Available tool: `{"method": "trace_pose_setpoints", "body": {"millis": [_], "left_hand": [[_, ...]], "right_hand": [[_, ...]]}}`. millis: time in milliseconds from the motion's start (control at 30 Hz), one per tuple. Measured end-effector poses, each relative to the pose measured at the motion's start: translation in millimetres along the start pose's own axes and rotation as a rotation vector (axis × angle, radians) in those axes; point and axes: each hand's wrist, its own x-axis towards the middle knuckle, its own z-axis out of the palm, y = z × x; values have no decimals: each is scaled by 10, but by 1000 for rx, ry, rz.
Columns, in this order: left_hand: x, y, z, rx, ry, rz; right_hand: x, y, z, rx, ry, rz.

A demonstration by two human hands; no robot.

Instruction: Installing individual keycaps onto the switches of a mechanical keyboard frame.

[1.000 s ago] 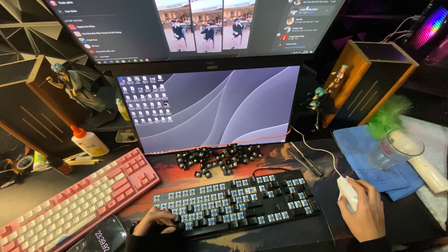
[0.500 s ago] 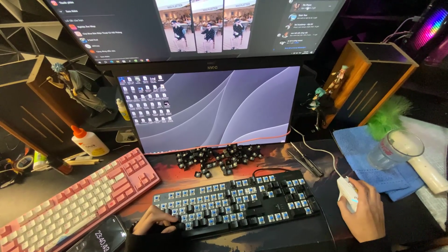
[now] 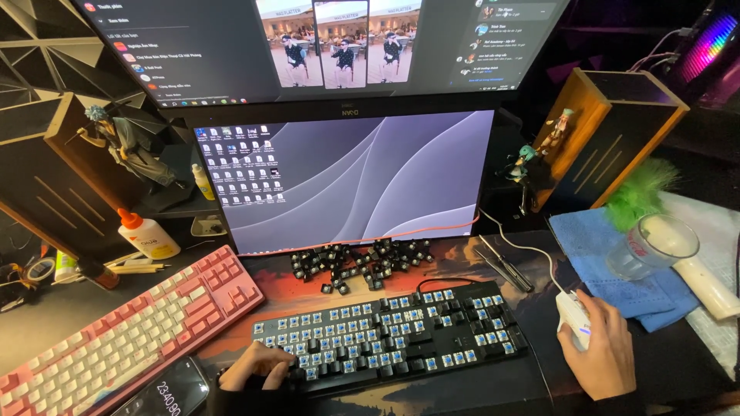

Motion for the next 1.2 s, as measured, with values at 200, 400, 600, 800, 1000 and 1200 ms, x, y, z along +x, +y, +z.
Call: {"method": "trace_pose_setpoints", "body": {"millis": [200,400,600,800,1000,1200], "left_hand": [[-21,-145,24,295,-78,40],[-18,-778,77,696,-155,198],[-36,-1169,208,811,-94,344],[-151,-1493,314,913,-317,357],[-202,-1721,407,941,-431,290],[-193,-1612,391,958,-526,246]], "right_hand": [[4,-49,-46,-7,6,36],[-40,-7,12,40,53,-62],[-29,25,35,57,-6,-12],[-30,23,45,41,31,-62],[-37,1,46,27,46,-59],[-22,-39,6,20,9,-36]]}}
